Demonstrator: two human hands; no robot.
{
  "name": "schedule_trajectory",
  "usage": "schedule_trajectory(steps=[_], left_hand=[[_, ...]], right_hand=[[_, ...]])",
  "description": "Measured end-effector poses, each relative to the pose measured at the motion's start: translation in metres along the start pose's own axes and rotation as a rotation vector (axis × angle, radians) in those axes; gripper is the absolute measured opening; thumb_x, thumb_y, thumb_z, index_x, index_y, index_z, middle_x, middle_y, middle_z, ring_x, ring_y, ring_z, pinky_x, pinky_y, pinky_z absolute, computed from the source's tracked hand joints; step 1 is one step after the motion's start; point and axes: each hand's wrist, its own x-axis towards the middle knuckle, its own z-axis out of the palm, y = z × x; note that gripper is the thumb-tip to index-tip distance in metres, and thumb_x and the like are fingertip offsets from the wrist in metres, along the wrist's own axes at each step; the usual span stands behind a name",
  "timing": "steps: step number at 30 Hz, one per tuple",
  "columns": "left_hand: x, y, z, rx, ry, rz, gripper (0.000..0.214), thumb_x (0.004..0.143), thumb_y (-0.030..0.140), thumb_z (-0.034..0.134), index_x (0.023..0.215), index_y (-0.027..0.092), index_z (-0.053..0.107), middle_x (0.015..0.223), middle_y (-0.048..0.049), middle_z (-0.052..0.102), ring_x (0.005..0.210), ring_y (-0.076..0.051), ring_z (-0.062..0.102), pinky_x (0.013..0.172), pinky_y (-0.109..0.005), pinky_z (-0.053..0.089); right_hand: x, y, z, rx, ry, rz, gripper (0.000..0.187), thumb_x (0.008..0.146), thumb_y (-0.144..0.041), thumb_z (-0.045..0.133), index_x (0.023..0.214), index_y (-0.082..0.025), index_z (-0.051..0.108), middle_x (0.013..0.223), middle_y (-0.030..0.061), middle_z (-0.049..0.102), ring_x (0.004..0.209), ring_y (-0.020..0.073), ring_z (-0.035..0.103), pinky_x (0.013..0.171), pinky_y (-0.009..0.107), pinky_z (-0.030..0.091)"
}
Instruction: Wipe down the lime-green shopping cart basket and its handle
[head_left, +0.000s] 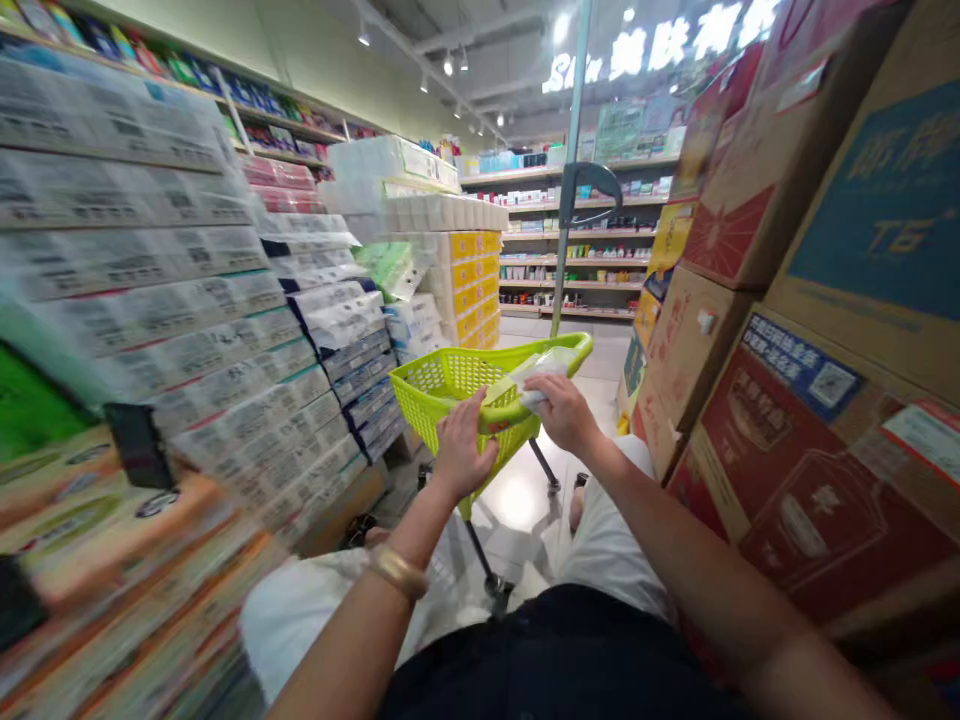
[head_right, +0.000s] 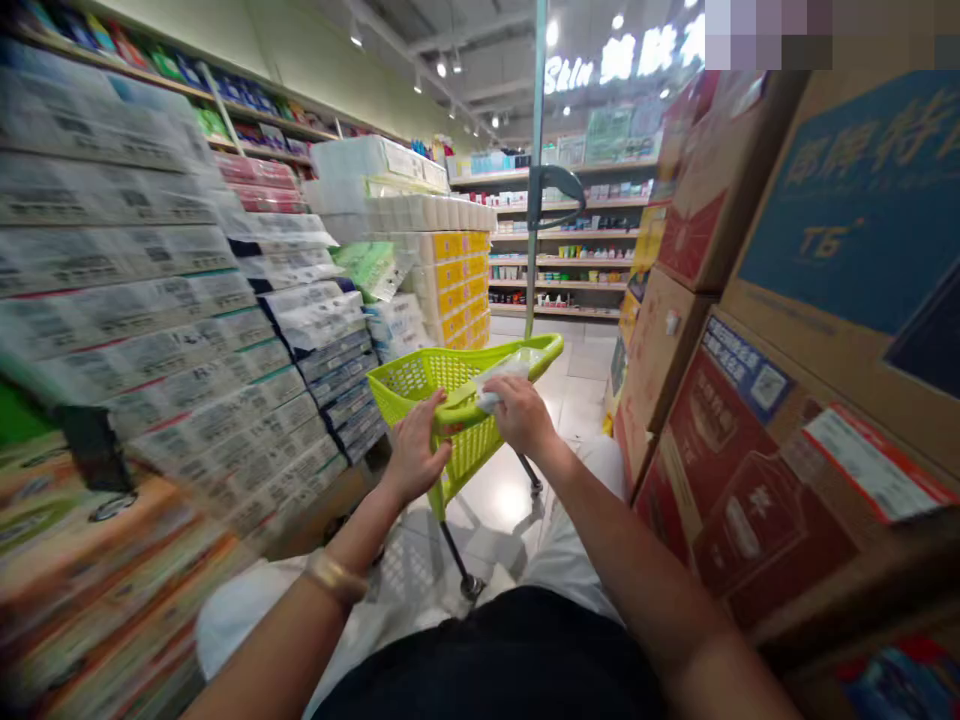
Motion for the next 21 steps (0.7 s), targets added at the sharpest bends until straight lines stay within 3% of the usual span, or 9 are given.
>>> schedule_trajectory(steps=[3, 6, 8, 11, 15, 18, 21], left_hand=[[-0.001, -0.005, -0.001, -0.012, 0.024, -0.010, 0.060, 0.072, 0.023, 0.050, 0.132, 0.017, 0.042, 0.133, -0.0132, 0.054, 0.127, -0.030, 0.046, 0.106, -0.048, 0.035], [-0.003, -0.008, 0.000, -0.002, 0.064, -0.018, 0.058, 0.072, 0.024, 0.051, 0.129, 0.016, 0.043, 0.129, -0.0139, 0.055, 0.125, -0.030, 0.048, 0.104, -0.048, 0.037], [-0.005, -0.010, -0.001, 0.007, 0.081, -0.011, 0.057, 0.073, 0.026, 0.051, 0.129, 0.016, 0.043, 0.128, -0.0150, 0.055, 0.123, -0.031, 0.048, 0.103, -0.048, 0.038], [-0.008, -0.013, -0.005, 0.007, 0.086, 0.023, 0.053, 0.076, 0.028, 0.050, 0.127, 0.016, 0.044, 0.125, -0.0148, 0.057, 0.121, -0.030, 0.051, 0.100, -0.048, 0.040], [-0.013, -0.017, -0.014, 0.009, 0.074, 0.037, 0.055, 0.073, 0.020, 0.048, 0.128, 0.017, 0.045, 0.129, -0.0133, 0.057, 0.124, -0.029, 0.051, 0.102, -0.047, 0.039], [-0.015, -0.016, -0.017, 0.013, 0.045, 0.034, 0.060, 0.071, 0.017, 0.049, 0.131, 0.017, 0.045, 0.134, -0.0129, 0.056, 0.128, -0.029, 0.049, 0.104, -0.049, 0.038], [-0.015, -0.015, -0.019, -0.003, 0.014, 0.068, 0.066, 0.072, 0.016, 0.048, 0.138, 0.018, 0.040, 0.140, -0.0132, 0.052, 0.132, -0.029, 0.046, 0.108, -0.050, 0.036]], right_hand=[[0.001, 0.008, -0.003, 0.001, 0.069, 0.096, 0.036, 0.074, -0.004, 0.042, 0.097, -0.020, 0.065, 0.109, 0.0094, 0.069, 0.107, 0.0244, 0.061, 0.098, 0.042, 0.046], [-0.003, -0.012, 0.006, 0.038, 0.074, 0.080, 0.039, 0.075, -0.003, 0.042, 0.102, -0.020, 0.064, 0.110, 0.0081, 0.069, 0.113, 0.0234, 0.058, 0.107, 0.044, 0.039], [-0.004, -0.035, 0.014, 0.084, 0.009, 0.002, 0.038, 0.078, -0.004, 0.043, 0.106, -0.021, 0.063, 0.111, 0.0070, 0.069, 0.115, 0.0221, 0.058, 0.111, 0.044, 0.034], [0.000, -0.054, 0.017, 0.105, -0.138, -0.095, 0.034, 0.081, -0.009, 0.046, 0.108, -0.021, 0.064, 0.110, 0.0069, 0.069, 0.108, 0.0214, 0.060, 0.105, 0.040, 0.040], [0.016, -0.022, -0.002, 0.025, -0.191, -0.027, 0.032, 0.078, -0.009, 0.046, 0.100, -0.020, 0.067, 0.104, 0.0073, 0.070, 0.100, 0.0223, 0.062, 0.096, 0.038, 0.046], [0.023, 0.014, -0.016, -0.034, -0.098, 0.160, 0.034, 0.077, -0.009, 0.044, 0.098, -0.020, 0.067, 0.106, 0.0071, 0.070, 0.102, 0.0224, 0.061, 0.096, 0.038, 0.047], [0.023, 0.020, -0.017, -0.062, -0.025, 0.298, 0.037, 0.077, -0.009, 0.041, 0.101, -0.021, 0.068, 0.106, 0.0067, 0.071, 0.103, 0.0229, 0.061, 0.097, 0.040, 0.046]])
